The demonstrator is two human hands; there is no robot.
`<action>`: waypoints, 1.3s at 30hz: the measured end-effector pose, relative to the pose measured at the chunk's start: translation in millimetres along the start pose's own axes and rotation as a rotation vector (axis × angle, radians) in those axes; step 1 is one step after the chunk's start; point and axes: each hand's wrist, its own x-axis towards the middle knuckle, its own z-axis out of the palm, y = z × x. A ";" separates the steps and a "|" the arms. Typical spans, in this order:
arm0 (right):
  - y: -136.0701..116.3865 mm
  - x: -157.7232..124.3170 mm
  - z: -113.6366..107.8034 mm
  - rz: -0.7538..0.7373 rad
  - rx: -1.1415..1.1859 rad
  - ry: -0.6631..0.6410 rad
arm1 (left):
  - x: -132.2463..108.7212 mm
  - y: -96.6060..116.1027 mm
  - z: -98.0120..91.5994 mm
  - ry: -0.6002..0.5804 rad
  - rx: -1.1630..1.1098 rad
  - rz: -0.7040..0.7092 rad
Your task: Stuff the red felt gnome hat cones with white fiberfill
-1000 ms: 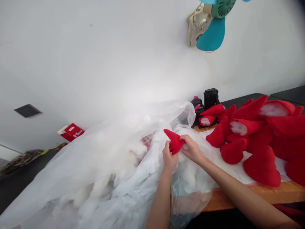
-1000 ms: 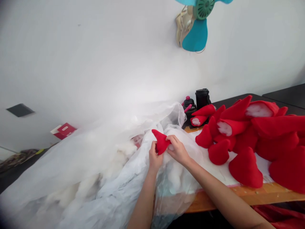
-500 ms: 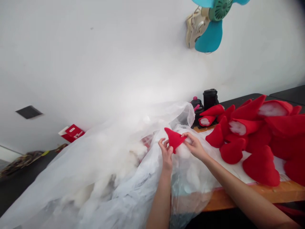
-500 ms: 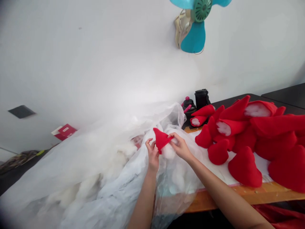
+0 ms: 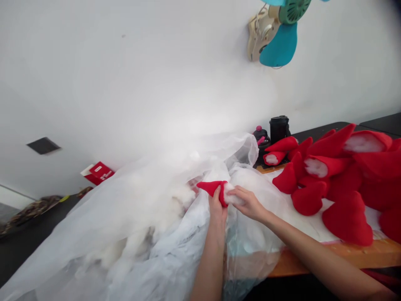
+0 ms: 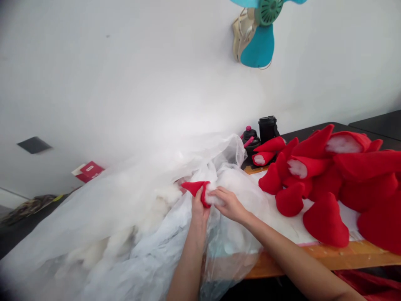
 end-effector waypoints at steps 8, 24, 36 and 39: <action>0.6 8.4 -34.5 0.321 0.388 0.193 | 14.0 17.0 -12.7 0.322 -0.234 0.137; -0.8 9.3 -23.5 -0.124 -0.023 0.113 | -15.2 13.6 5.4 -0.227 -0.114 -0.052; 1.0 5.8 -18.3 -0.012 -0.148 0.362 | -23.2 9.6 6.7 -0.153 0.481 0.479; -3.4 6.4 -22.3 -0.014 -0.072 0.264 | -22.7 9.8 5.3 -0.065 0.530 0.493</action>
